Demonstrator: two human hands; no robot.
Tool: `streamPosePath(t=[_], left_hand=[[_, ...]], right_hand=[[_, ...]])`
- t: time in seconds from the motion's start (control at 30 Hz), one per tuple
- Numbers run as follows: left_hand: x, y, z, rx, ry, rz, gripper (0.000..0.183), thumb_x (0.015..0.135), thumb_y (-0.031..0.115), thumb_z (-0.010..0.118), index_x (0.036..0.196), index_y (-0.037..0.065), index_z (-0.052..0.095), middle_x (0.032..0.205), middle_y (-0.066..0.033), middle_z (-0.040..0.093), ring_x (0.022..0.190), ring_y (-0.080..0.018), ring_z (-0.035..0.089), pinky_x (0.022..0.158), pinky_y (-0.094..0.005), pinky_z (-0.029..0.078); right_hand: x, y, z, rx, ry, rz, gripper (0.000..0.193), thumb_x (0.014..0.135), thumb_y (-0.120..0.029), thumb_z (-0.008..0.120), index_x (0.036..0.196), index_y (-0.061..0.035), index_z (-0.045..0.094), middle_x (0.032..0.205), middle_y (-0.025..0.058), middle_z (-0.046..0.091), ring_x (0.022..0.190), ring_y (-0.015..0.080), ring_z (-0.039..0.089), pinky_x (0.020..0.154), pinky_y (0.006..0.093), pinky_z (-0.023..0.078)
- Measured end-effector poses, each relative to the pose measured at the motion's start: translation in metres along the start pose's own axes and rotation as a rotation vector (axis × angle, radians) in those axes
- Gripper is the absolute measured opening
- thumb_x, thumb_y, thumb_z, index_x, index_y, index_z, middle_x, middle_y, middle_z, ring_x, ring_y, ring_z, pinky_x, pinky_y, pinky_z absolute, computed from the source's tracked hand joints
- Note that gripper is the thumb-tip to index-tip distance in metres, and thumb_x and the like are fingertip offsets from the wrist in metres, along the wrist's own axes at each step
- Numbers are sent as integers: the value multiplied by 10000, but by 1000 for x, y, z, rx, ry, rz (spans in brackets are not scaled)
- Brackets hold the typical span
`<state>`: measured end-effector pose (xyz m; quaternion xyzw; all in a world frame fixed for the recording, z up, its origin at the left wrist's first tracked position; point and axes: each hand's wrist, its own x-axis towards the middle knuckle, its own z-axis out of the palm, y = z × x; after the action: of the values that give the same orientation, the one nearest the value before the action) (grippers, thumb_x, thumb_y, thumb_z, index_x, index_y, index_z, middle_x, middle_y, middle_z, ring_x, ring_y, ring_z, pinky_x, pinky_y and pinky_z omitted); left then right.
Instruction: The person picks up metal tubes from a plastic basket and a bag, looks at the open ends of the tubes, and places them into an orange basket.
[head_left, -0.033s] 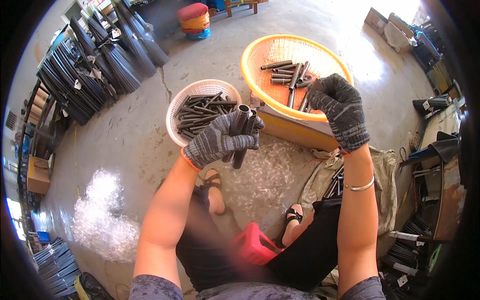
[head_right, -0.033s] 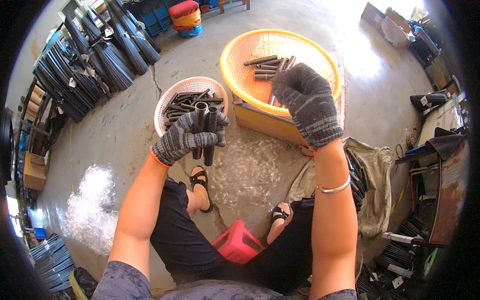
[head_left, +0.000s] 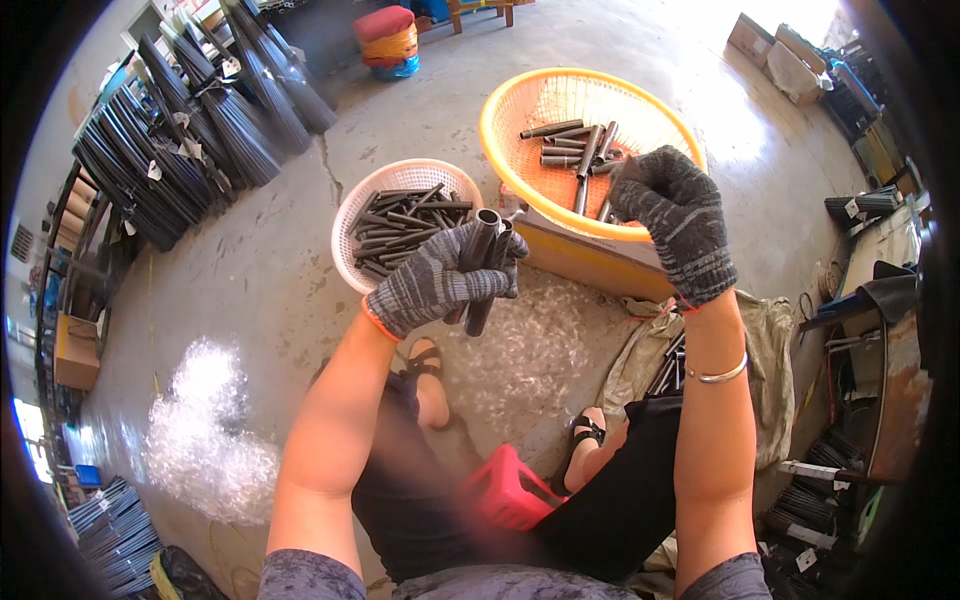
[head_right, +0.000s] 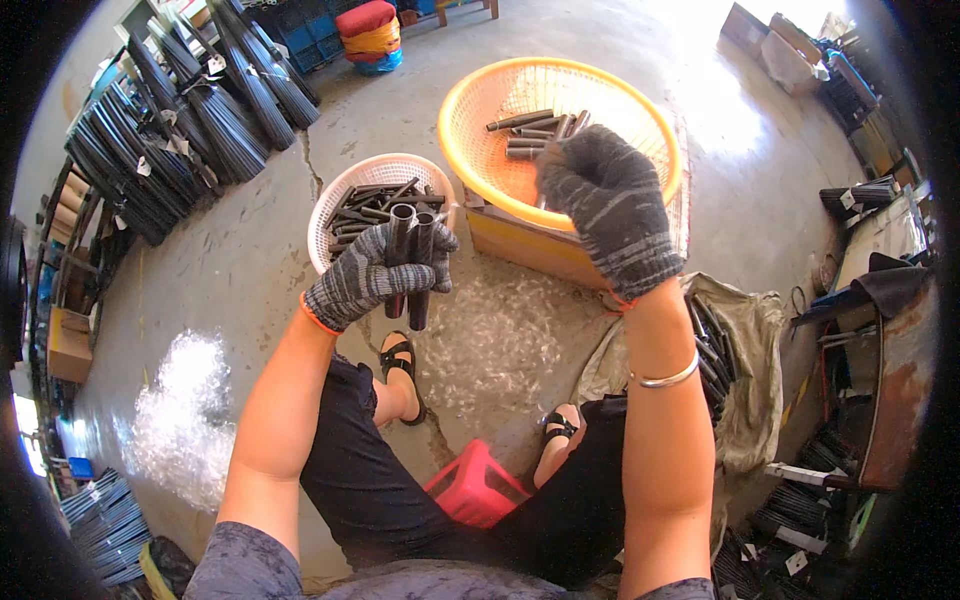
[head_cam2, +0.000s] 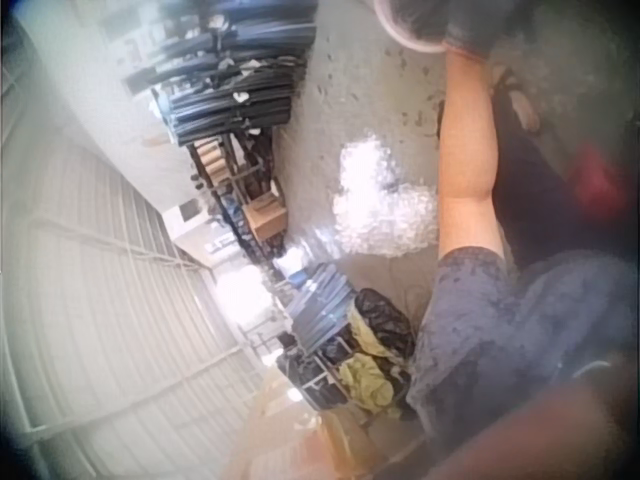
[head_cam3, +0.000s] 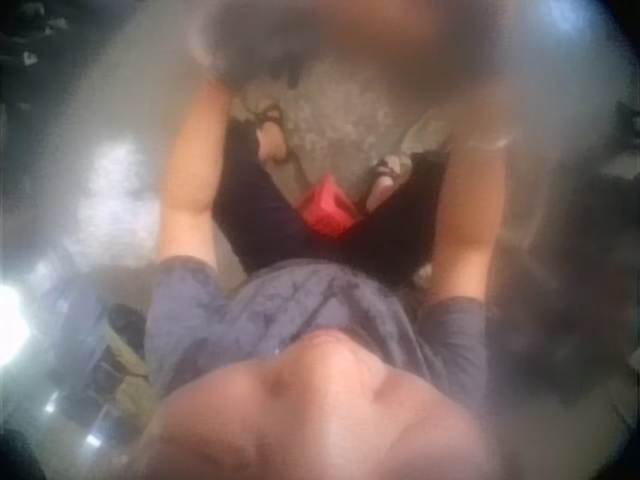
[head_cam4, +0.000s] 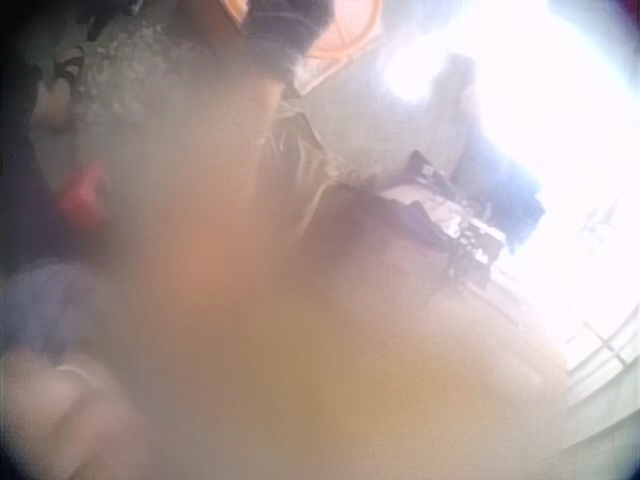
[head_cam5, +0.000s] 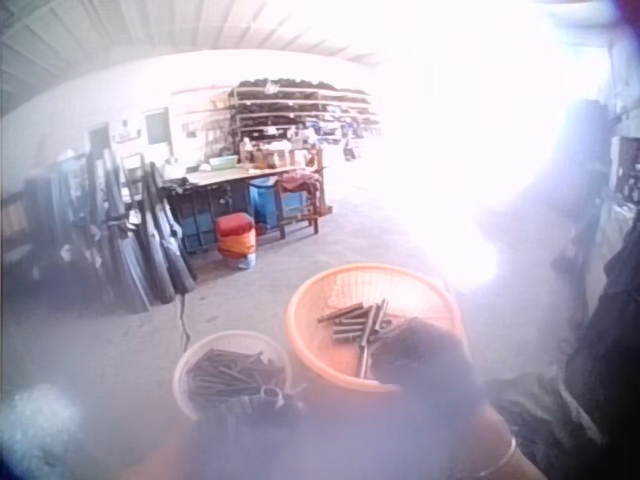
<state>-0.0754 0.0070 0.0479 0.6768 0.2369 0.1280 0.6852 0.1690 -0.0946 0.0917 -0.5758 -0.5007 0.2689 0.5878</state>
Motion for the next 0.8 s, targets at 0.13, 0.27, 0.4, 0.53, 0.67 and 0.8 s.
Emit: streamPosePath(t=[0.13,0.27,0.4,0.53,0.67,0.8], left_hand=[[6,-3,6,19,-12,97,311,823,32,642,1123,14,564,900,-49,639,759,-111,594,661,-250,476],[11,-7,11,107,24,145,332,824,-21,596,1149,13,532,855,-5,590,623,-45,513,510,-195,430],[11,-2,18,202,138,227,402,818,-32,579,1212,3,508,942,-36,597,752,-99,557,674,-252,480],[20,-22,16,368,222,499,430,796,15,601,1214,-9,501,1000,-129,597,901,-237,577,836,-322,465],[22,-28,11,526,267,536,463,777,73,632,1210,-17,496,1032,-202,571,950,-333,566,884,-358,450],[17,-17,16,567,293,534,446,771,77,659,1180,-12,507,1036,-182,576,974,-302,570,892,-363,446]], right_hand=[[-12,-3,33,258,-169,-23,87,791,24,651,863,0,610,808,42,637,714,103,572,677,261,518],[-23,2,55,103,-161,-143,128,765,23,656,878,6,599,810,63,631,678,97,547,638,264,488],[-28,-10,61,-189,-102,-136,114,741,-2,662,833,12,595,713,98,603,603,121,525,584,280,471],[-26,6,70,-101,9,-204,92,723,2,660,797,-2,606,683,117,611,583,157,561,580,290,472],[-22,9,69,-123,19,-217,92,728,-7,663,804,-4,612,698,122,623,605,157,590,588,297,479],[-22,7,66,-191,5,-219,83,737,-10,659,804,-4,611,713,120,635,618,160,604,595,297,484]])
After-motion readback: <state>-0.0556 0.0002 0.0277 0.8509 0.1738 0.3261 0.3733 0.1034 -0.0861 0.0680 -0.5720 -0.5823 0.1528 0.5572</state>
